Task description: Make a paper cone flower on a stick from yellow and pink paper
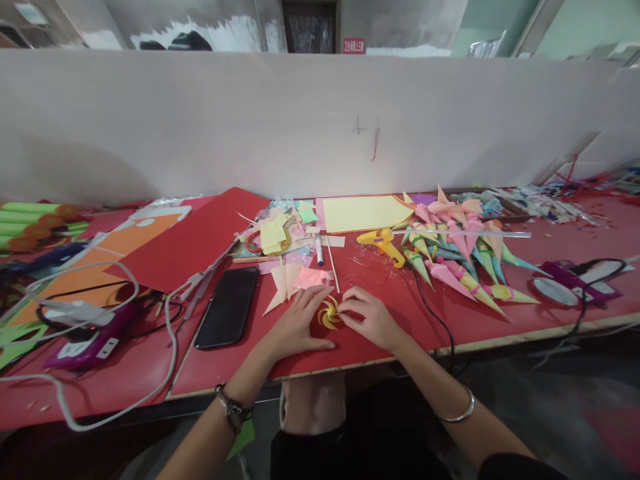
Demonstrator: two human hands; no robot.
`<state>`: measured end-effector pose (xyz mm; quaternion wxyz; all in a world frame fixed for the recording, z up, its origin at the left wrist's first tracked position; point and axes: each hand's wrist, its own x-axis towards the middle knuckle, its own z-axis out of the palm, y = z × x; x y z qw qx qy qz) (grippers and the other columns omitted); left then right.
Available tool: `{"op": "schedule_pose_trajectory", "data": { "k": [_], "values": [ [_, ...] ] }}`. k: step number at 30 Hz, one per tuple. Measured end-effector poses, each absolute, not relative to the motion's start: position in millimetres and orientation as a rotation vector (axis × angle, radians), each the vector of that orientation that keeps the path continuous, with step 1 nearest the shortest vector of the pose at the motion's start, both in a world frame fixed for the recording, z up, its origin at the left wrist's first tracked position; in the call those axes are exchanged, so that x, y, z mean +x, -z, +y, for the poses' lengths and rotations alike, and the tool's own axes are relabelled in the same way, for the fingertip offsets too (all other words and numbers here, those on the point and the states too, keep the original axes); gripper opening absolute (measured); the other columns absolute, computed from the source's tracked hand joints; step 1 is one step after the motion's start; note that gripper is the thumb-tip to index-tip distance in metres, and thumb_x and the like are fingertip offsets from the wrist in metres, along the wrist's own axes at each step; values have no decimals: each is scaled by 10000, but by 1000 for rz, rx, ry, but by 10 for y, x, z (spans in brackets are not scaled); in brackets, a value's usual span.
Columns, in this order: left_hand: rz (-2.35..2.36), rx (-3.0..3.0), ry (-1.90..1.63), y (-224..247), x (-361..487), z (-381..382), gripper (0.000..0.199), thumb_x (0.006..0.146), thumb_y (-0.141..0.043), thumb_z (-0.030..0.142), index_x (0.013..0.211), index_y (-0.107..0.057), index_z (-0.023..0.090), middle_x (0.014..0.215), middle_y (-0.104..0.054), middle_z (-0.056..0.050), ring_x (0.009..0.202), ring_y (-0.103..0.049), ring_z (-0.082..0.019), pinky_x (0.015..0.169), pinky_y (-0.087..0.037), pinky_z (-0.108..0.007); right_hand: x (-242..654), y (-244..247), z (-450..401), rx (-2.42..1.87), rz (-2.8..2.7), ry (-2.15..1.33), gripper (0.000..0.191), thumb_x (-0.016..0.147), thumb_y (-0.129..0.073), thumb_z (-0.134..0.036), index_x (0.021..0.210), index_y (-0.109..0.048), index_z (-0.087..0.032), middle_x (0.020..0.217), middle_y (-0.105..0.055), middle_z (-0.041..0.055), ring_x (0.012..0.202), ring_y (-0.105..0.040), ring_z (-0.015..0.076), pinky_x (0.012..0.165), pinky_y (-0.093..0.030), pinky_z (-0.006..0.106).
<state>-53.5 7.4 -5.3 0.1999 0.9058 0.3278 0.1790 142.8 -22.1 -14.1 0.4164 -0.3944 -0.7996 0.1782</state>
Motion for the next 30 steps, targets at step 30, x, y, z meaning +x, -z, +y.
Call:
{"op": "schedule_pose_trajectory", "data": {
  "k": [30],
  "values": [
    [897,2556,-604,112,-422,69,706,678,-645,330,1277,-286,223,1220,-484,-101,1085,-474,-230,896,-388,-354,1391,174,-236,-918,-1994,-472,130,793,-488,-178,883,-571,-219,970,-508,53,953,-522,151,840,-442,298]
  ]
}}
